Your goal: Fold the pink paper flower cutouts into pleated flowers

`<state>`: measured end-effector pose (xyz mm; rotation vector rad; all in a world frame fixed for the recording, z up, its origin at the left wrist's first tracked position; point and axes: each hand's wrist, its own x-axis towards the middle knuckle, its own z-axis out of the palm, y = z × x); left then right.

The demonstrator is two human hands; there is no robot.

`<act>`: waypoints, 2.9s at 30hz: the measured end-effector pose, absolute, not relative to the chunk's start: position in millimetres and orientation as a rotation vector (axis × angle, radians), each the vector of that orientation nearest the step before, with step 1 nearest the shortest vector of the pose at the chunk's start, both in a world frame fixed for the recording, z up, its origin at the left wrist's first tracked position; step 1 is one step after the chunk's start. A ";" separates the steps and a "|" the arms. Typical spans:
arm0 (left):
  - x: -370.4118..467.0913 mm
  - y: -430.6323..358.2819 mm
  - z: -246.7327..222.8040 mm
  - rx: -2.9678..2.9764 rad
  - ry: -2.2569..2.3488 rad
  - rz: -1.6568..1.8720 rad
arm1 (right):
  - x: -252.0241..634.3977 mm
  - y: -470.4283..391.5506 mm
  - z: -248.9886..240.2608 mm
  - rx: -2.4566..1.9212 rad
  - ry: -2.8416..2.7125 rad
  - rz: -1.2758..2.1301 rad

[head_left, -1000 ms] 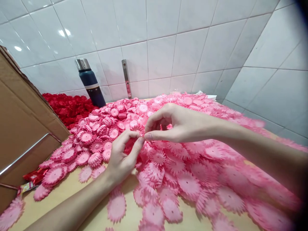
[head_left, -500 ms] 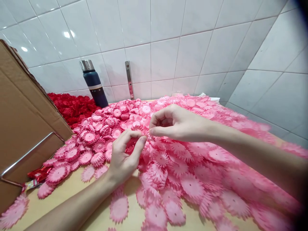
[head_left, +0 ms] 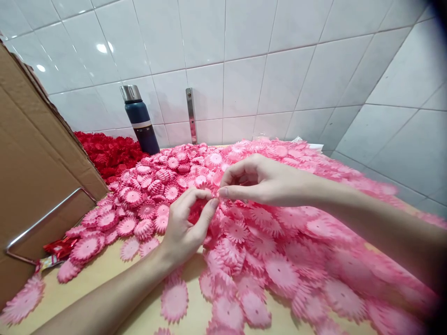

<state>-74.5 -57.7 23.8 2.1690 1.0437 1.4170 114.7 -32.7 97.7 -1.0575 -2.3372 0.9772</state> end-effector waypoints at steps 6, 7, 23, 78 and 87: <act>-74.1 -56.9 24.5 2.179 1.041 1.426 | 110.5 -35.5 96.5 -1.064 -2.300 0.931; -73.9 -56.9 24.9 2.174 1.043 1.423 | 109.1 -36.3 96.5 -1.061 -2.295 0.918; -75.5 -57.0 20.6 2.211 1.024 1.378 | 115.4 -35.9 100.4 -1.050 -2.470 0.703; -74.6 -59.3 25.4 1.932 1.104 1.333 | 102.6 -48.0 99.0 -0.859 -2.384 0.787; -77.1 -59.1 20.0 1.677 0.923 1.342 | 111.1 -37.8 99.9 -0.902 -2.202 0.923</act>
